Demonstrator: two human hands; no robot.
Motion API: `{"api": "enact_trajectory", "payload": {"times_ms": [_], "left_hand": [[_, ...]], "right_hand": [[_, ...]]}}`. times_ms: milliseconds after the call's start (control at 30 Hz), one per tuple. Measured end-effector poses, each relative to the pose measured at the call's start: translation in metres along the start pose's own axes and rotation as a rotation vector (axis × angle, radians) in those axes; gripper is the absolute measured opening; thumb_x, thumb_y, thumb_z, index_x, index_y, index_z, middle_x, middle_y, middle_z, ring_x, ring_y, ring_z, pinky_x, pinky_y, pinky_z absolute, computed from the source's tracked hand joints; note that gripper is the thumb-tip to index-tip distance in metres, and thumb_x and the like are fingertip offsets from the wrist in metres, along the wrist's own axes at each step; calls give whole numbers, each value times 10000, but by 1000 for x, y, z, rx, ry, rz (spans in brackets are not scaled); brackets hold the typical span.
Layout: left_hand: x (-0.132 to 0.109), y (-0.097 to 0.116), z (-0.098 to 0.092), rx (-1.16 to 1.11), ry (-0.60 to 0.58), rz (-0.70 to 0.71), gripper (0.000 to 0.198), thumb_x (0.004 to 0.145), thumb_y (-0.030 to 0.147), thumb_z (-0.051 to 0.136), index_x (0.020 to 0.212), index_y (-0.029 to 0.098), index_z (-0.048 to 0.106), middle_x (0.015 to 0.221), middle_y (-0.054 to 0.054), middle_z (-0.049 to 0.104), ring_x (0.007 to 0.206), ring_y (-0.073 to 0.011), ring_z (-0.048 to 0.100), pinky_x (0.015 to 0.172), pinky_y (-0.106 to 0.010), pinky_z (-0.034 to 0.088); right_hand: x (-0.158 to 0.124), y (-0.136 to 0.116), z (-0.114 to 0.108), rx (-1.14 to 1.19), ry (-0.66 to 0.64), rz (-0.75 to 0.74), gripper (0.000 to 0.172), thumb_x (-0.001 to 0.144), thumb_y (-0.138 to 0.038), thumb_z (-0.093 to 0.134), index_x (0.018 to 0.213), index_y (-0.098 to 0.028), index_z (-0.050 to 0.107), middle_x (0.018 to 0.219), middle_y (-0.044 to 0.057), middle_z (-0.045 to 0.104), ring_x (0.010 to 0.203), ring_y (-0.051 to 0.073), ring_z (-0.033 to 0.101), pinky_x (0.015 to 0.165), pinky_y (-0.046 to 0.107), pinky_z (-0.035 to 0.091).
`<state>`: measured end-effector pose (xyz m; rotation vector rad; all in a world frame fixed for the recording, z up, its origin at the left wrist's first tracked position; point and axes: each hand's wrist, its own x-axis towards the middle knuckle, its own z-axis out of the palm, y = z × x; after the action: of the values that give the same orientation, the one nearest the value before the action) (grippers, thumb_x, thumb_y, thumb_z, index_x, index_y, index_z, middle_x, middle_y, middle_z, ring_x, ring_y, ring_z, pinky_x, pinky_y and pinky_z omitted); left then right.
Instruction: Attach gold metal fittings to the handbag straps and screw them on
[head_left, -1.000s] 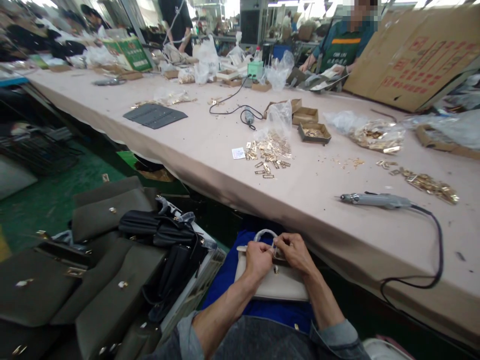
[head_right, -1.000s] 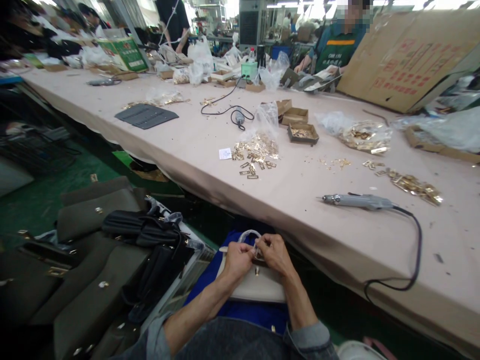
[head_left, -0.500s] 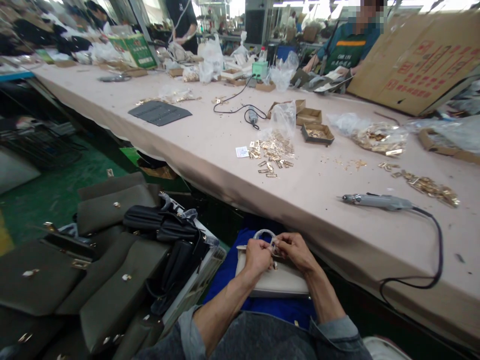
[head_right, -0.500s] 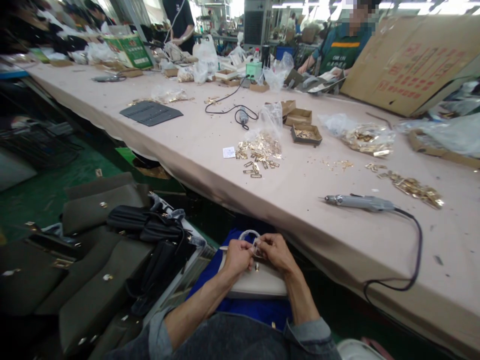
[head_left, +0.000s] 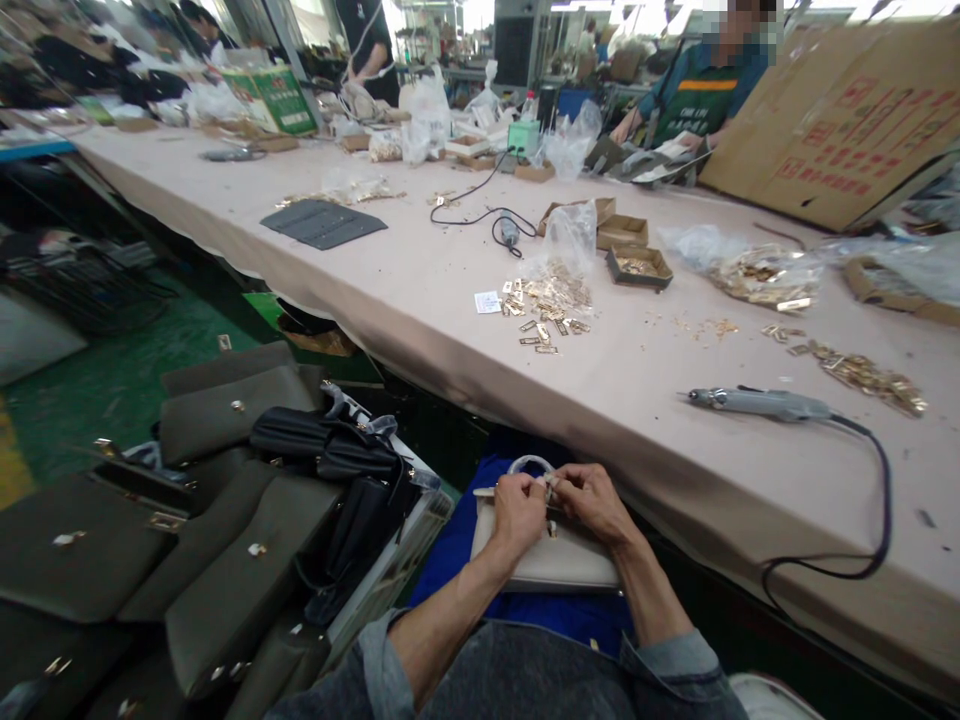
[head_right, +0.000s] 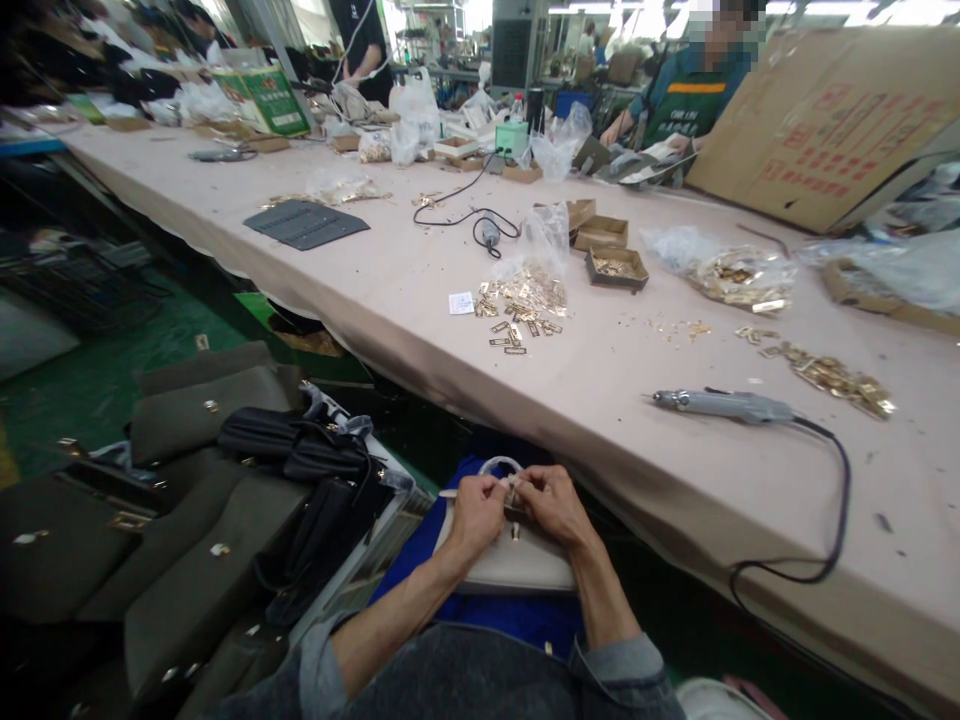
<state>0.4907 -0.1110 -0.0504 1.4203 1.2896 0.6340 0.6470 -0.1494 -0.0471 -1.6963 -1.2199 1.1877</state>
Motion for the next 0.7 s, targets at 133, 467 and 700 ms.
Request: {"api": "enact_trajectory", "payload": {"times_ms": [133,467,700], "left_hand": [[-4,8,-3,174,66,168,362,912,255,526,560,170,540,543,-8,538,547,-142,475,548,-274,255],[-8,15,-1,303,117,225,353,912,243,540,564,183,550,541,-19,556,535,-149,475,570,-301,247],[-7,12,3,294,142,174,321,867,231,567,551,179,574,550,-28,596,549,-155,522,568,-286,282]], "right_hand": [[-2,5,-1,50,-9,0,399,897,-500,629,857,-117,737,622,36,631,483,124,477,462,216,326],[-7,-8,-2,30,-18,-62,395,931,-466,576,789,-127,718,547,11,568,482,130,477,471,222,338],[-5,-15,1,9,41,-82,320,890,-378,577,780,-125,740,678,15,633,616,151,541,555,225,386]]}}
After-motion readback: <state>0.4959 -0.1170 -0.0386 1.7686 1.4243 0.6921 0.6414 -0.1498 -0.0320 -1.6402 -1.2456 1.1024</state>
